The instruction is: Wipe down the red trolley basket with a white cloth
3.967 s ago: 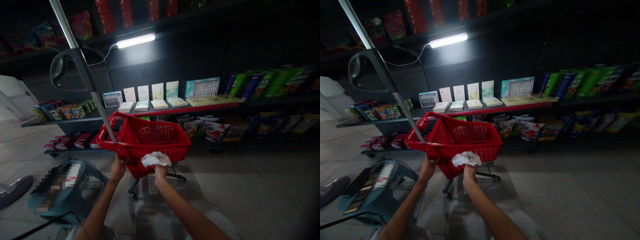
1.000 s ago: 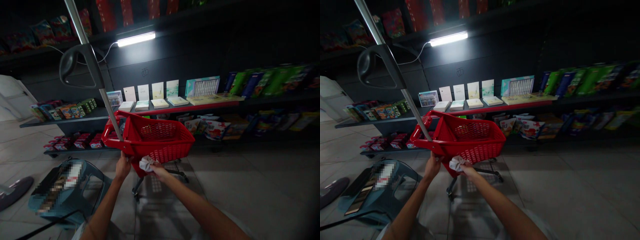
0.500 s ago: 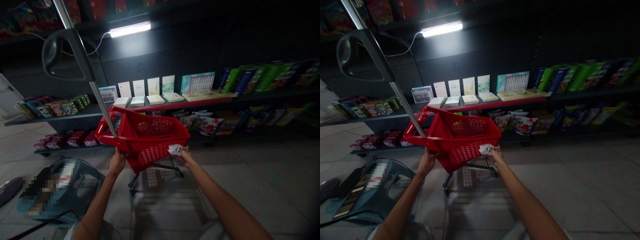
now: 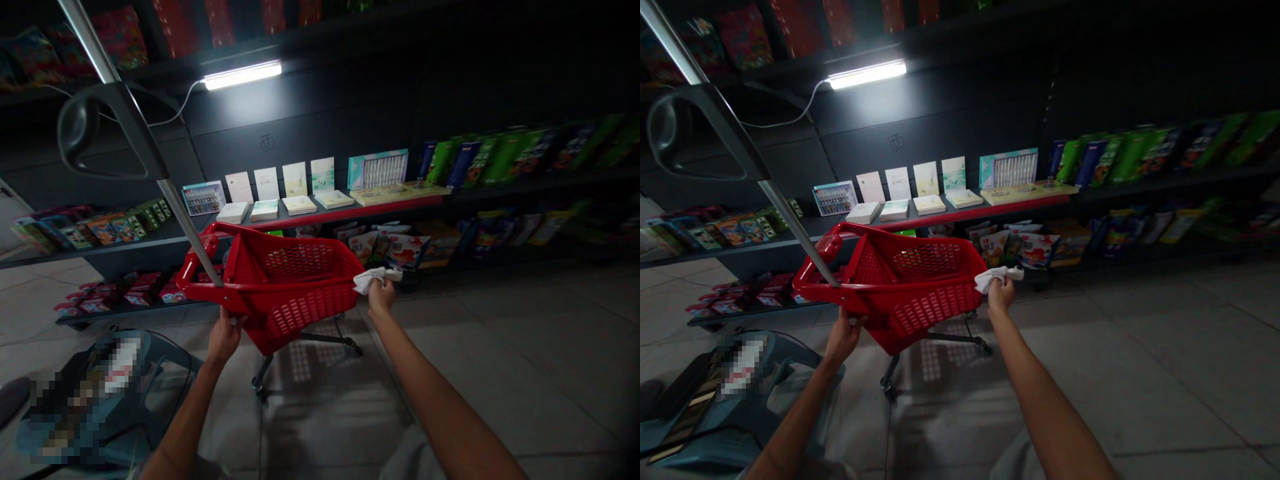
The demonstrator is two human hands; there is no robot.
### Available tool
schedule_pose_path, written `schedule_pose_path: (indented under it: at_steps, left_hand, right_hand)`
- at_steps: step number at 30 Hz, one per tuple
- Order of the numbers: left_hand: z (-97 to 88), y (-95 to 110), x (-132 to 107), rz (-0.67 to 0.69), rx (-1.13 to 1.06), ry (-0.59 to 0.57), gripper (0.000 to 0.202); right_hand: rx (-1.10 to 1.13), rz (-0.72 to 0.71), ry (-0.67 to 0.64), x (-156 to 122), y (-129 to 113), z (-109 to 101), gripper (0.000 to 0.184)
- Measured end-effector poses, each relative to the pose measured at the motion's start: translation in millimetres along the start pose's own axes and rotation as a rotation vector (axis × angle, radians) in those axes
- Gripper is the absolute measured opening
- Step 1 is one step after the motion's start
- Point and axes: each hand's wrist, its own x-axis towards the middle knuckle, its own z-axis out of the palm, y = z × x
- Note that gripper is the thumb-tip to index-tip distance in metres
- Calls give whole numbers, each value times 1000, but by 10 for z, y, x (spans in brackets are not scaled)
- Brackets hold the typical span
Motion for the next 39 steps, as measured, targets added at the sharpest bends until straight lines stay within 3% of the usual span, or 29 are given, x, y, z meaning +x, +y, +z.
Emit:
schedule_pose_path:
  at_steps: [4, 8, 11, 16, 24, 28, 32, 35, 39]
  left_hand:
    - [-29, 3, -27, 12, -8, 19, 65]
    - [-40, -39, -30, 29, -40, -8, 67]
    - [-47, -86, -28, 32, -68, -22, 68]
    - [-73, -180, -25, 32, -85, 29, 71]
    - [-34, -399, -24, 26, -78, 170, 55]
    - [141, -377, -160, -62, -68, 257, 77]
    - [325, -276, -311, -191, -119, 144, 102]
    - [386, -183, -391, -220, -157, 76, 100]
    - [411, -32, -478, -146, -176, 20, 91]
  right_hand:
    - [-101, -42, 23, 15, -120, 5, 43]
    - [-302, -286, -67, 39, -246, -57, 50]
    - [-439, -457, -183, 71, -329, -140, 47]
    - [-657, -622, -470, 89, -522, -266, 35]
    - [-846, -761, -614, -282, -850, -320, 26]
    - [-893, -781, -643, -546, -974, -313, 24]
    - [-878, -823, -705, -780, -1066, -319, 21]
    - [-822, -868, -786, -909, -1098, -326, 19]
    - [-739, -858, -897, -1076, -1131, -346, 18]
